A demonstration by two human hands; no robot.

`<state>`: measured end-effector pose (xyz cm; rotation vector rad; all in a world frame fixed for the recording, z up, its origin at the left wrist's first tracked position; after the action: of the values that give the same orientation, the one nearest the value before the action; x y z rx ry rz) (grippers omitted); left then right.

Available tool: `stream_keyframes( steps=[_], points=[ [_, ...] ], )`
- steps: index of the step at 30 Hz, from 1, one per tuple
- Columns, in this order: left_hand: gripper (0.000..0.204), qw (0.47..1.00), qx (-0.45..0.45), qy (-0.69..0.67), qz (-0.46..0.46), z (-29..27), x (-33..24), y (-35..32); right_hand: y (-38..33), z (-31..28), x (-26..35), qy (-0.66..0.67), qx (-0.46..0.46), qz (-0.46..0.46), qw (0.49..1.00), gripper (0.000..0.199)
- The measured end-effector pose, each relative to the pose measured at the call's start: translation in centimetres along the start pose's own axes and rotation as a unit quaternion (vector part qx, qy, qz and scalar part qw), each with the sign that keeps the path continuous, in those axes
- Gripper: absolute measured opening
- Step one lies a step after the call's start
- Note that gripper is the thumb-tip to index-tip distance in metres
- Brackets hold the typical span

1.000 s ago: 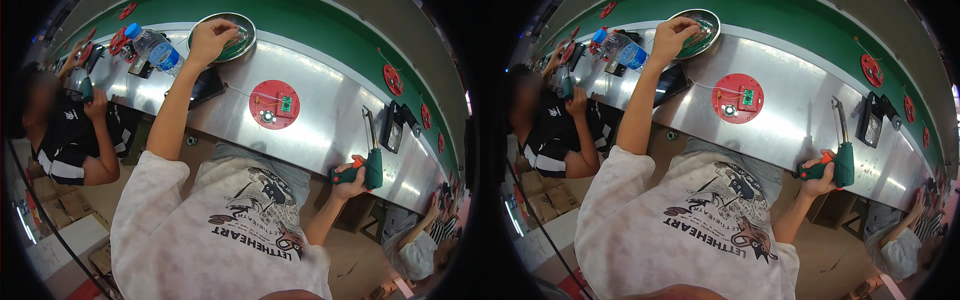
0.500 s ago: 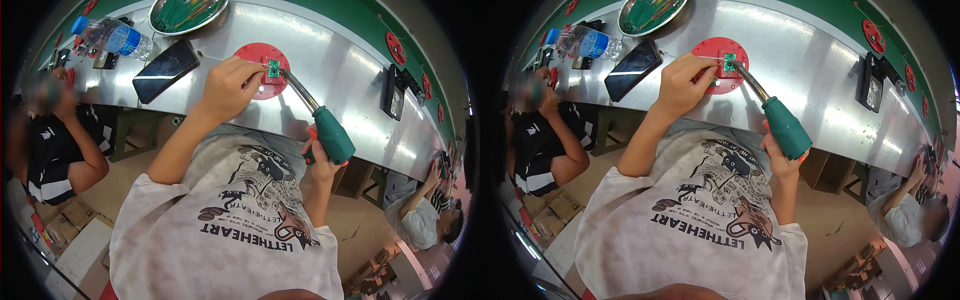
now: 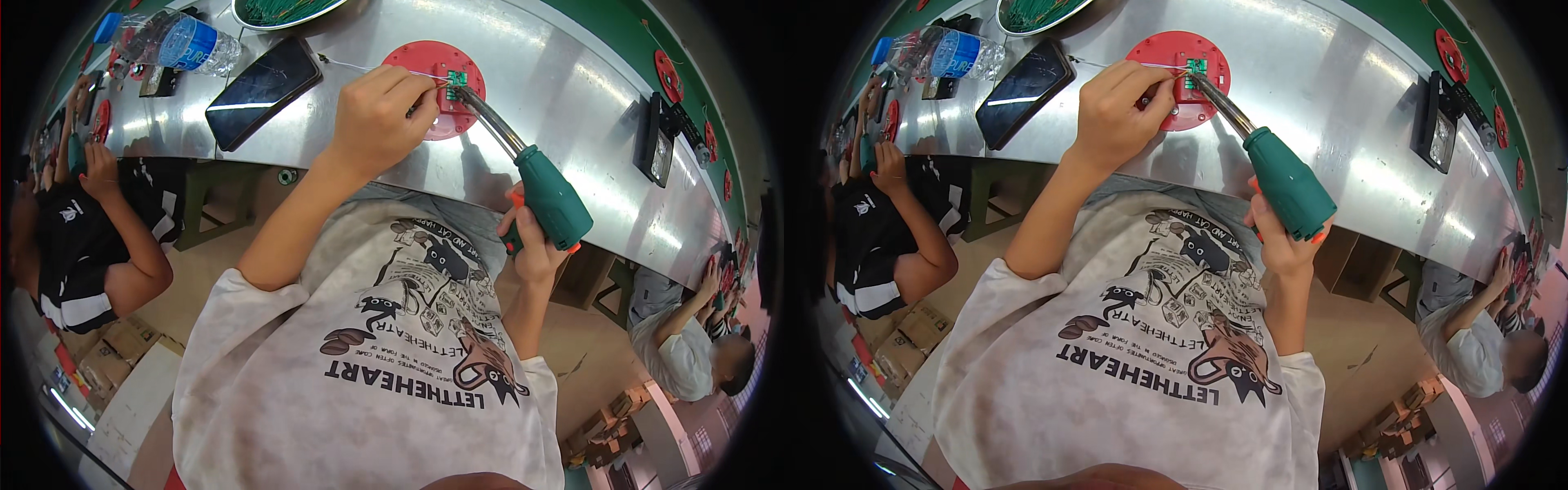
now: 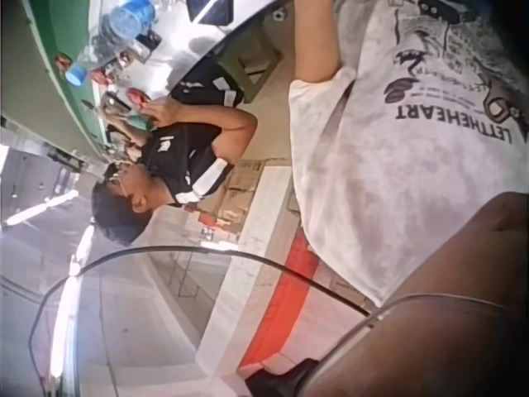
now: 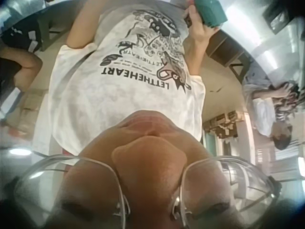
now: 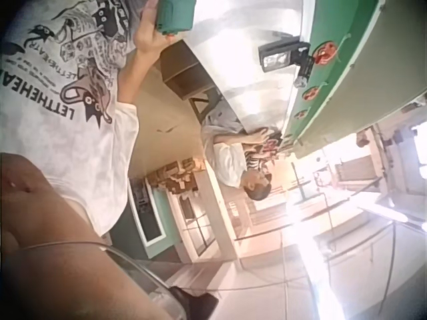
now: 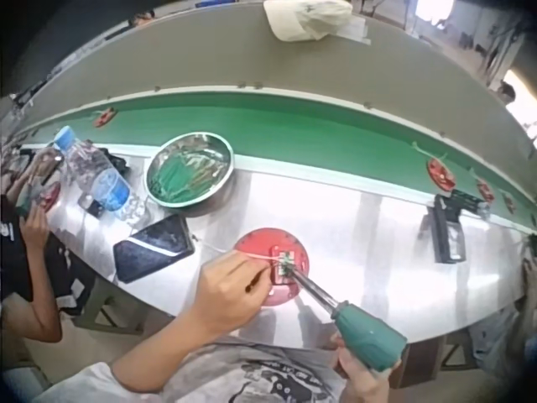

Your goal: Soldering electronic components onto a small circuit board fixed to a plastic base.

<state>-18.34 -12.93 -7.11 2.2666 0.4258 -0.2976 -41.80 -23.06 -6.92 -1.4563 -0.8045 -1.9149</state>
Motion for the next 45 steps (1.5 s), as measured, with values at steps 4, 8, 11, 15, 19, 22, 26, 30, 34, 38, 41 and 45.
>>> stream_keyframes(
  steps=[4,8,11,15,19,22,26,30,34,38,41,45],
  points=[
    [0.009,1.000,0.002,0.004,-0.001,-0.19,0.09,-0.11,-0.15,0.06,0.09,-0.005,-0.015,0.013,1.000,0.037],
    [0.009,1.000,-0.002,0.006,0.005,-0.15,0.06,-0.05,-0.20,-0.15,0.05,-0.009,-0.022,0.013,1.000,0.039],
    [0.010,1.000,-0.008,0.015,0.013,0.04,0.20,-0.18,-0.13,-0.12,0.00,0.000,-0.022,0.010,1.000,0.039],
    [0.010,1.000,-0.001,0.017,0.008,0.06,0.17,-0.05,0.20,0.06,0.02,-0.003,-0.018,0.009,1.000,0.039],
    [0.011,1.000,0.002,0.019,0.009,0.13,0.24,-0.05,0.27,-0.22,0.16,-0.010,-0.018,0.026,0.999,0.036],
    [0.009,1.000,-0.003,0.020,0.003,0.19,0.15,-0.16,0.39,-0.30,0.08,-0.003,-0.019,0.037,0.999,0.035],
    [0.007,1.000,-0.014,0.017,0.000,0.28,0.19,-0.22,0.40,-0.13,0.06,-0.002,-0.045,0.041,0.998,0.037],
    [0.007,1.000,-0.006,0.019,-0.003,0.22,0.16,-0.17,0.22,-0.23,0.35,0.050,-0.056,-0.019,0.997,0.036],
    [0.012,1.000,-0.005,0.025,0.016,0.28,0.31,-0.14,0.24,-0.28,0.27,0.057,-0.056,-0.010,0.997,0.033],
    [0.012,1.000,-0.004,0.023,0.014,0.20,0.31,-0.09,0.14,-0.29,0.10,-0.019,-0.012,-0.008,1.000,0.043],
    [0.012,1.000,-0.003,0.018,0.008,0.25,0.30,-0.10,0.21,-0.12,0.14,-0.026,-0.011,-0.002,1.000,0.042],
    [0.013,1.000,-0.001,0.016,0.007,0.12,0.38,-0.28,0.07,0.05,0.26,-0.019,-0.029,0.025,0.999,0.041]
  ],
)
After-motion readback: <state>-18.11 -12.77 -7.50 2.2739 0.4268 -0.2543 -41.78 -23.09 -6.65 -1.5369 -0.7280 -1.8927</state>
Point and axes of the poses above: each hand's wrist, its own y-axis towards the middle knuckle, its own z-axis out of the palm, x = y × z, the point moved 4 cm from there along y, towards the middle knuckle, and after that the axes turned 14 degrees about y, right-handed, at the moved point
